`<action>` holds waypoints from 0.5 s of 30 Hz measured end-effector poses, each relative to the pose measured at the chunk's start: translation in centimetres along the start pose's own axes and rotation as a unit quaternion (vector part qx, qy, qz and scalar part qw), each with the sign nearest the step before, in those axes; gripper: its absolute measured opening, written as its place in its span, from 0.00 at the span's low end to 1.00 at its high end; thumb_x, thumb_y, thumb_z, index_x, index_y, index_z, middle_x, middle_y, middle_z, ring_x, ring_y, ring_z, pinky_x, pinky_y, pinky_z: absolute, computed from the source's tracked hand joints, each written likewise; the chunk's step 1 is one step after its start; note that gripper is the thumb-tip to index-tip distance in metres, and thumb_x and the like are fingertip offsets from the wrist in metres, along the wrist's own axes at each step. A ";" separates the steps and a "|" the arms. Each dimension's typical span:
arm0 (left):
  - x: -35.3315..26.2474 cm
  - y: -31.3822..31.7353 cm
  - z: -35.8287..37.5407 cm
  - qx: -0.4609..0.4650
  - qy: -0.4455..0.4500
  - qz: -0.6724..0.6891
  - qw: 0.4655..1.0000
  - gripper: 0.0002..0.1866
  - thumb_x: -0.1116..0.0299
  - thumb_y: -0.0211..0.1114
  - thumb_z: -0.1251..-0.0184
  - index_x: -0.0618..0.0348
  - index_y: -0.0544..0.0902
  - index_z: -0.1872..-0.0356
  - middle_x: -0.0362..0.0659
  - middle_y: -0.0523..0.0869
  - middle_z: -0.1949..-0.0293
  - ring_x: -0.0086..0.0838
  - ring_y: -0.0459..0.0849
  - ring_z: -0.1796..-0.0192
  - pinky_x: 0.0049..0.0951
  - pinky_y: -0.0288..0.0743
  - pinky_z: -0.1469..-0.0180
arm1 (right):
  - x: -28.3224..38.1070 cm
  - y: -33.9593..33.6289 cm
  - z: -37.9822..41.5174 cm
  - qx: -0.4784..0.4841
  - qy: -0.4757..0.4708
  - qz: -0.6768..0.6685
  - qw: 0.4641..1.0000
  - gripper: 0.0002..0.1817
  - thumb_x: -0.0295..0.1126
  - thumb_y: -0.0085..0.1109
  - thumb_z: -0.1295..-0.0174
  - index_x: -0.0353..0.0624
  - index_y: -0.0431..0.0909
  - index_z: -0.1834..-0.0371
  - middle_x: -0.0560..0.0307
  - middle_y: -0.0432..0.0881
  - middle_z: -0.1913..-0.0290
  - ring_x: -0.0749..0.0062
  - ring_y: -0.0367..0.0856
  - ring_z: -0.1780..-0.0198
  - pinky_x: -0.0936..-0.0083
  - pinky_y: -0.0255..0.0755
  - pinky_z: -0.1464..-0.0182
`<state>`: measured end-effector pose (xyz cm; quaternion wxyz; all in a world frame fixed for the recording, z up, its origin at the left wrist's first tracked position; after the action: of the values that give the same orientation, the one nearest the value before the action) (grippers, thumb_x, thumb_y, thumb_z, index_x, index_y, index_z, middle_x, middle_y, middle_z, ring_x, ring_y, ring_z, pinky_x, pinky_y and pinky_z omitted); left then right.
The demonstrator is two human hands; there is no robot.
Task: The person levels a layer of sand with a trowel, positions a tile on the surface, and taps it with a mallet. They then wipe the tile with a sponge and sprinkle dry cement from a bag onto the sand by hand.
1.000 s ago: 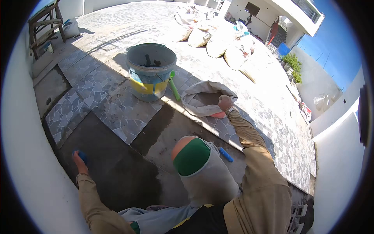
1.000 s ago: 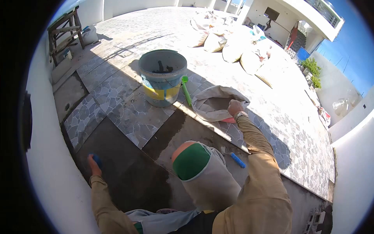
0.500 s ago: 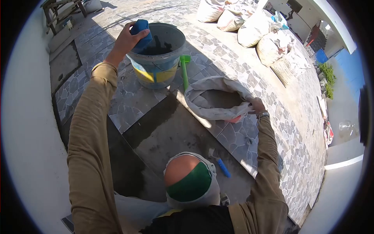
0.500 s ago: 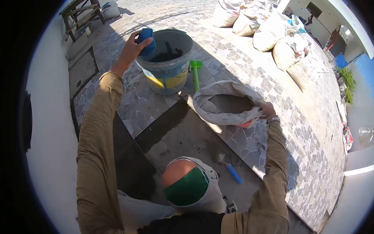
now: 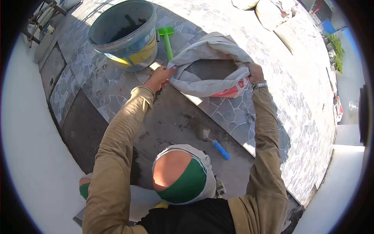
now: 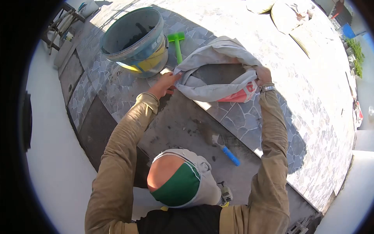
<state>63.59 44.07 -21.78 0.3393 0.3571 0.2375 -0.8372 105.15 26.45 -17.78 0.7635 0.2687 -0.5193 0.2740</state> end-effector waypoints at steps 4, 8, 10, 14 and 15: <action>-2.4 1.6 -0.5 0.023 0.015 0.245 0.969 0.17 0.60 0.62 0.25 0.57 0.78 0.42 0.45 0.84 0.46 0.37 0.84 0.44 0.49 0.78 0.39 | 0.7 -0.6 2.0 0.000 0.018 -0.078 0.997 0.13 0.22 0.57 0.34 0.26 0.78 0.48 0.46 0.85 0.57 0.60 0.86 0.59 0.65 0.81 0.57; -5.9 1.9 -5.1 0.043 0.052 0.453 0.889 0.15 0.62 0.59 0.23 0.59 0.79 0.43 0.46 0.85 0.47 0.40 0.84 0.44 0.46 0.77 0.37 | -0.1 -2.0 3.1 0.081 -0.035 -0.085 0.992 0.17 0.23 0.54 0.33 0.29 0.76 0.41 0.48 0.84 0.51 0.62 0.86 0.55 0.66 0.82 0.53; -8.0 2.9 -5.8 0.085 0.072 0.598 0.793 0.14 0.69 0.59 0.27 0.64 0.78 0.45 0.49 0.85 0.48 0.42 0.85 0.47 0.50 0.81 0.42 | -0.6 -2.2 4.6 0.090 -0.043 -0.057 0.993 0.18 0.25 0.54 0.33 0.31 0.77 0.41 0.49 0.85 0.50 0.64 0.86 0.54 0.67 0.82 0.52; -6.6 4.2 -6.7 0.028 0.036 0.592 0.805 0.14 0.70 0.56 0.28 0.63 0.80 0.46 0.50 0.85 0.48 0.41 0.85 0.45 0.48 0.80 0.40 | -1.9 -3.3 6.7 0.060 -0.083 0.016 0.995 0.15 0.25 0.55 0.33 0.32 0.81 0.46 0.51 0.86 0.53 0.66 0.87 0.55 0.68 0.82 0.53; -6.8 4.8 -5.3 0.065 0.047 0.580 0.811 0.14 0.68 0.54 0.28 0.62 0.82 0.48 0.50 0.86 0.48 0.40 0.86 0.45 0.46 0.80 0.39 | -2.9 -4.2 6.2 0.060 -0.084 0.018 0.994 0.15 0.25 0.55 0.33 0.32 0.81 0.46 0.51 0.86 0.53 0.66 0.87 0.55 0.68 0.82 0.53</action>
<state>72.93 47.03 -20.77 0.7264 0.4886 -0.0526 -0.4804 103.18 18.75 -19.09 0.6947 0.3270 -0.5688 0.2949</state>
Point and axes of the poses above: each hand's wrist, its own z-axis away from the middle knuckle, its own y-axis out of the palm, x = y × z, the point moved 7 cm from there along -z, towards the middle knuckle
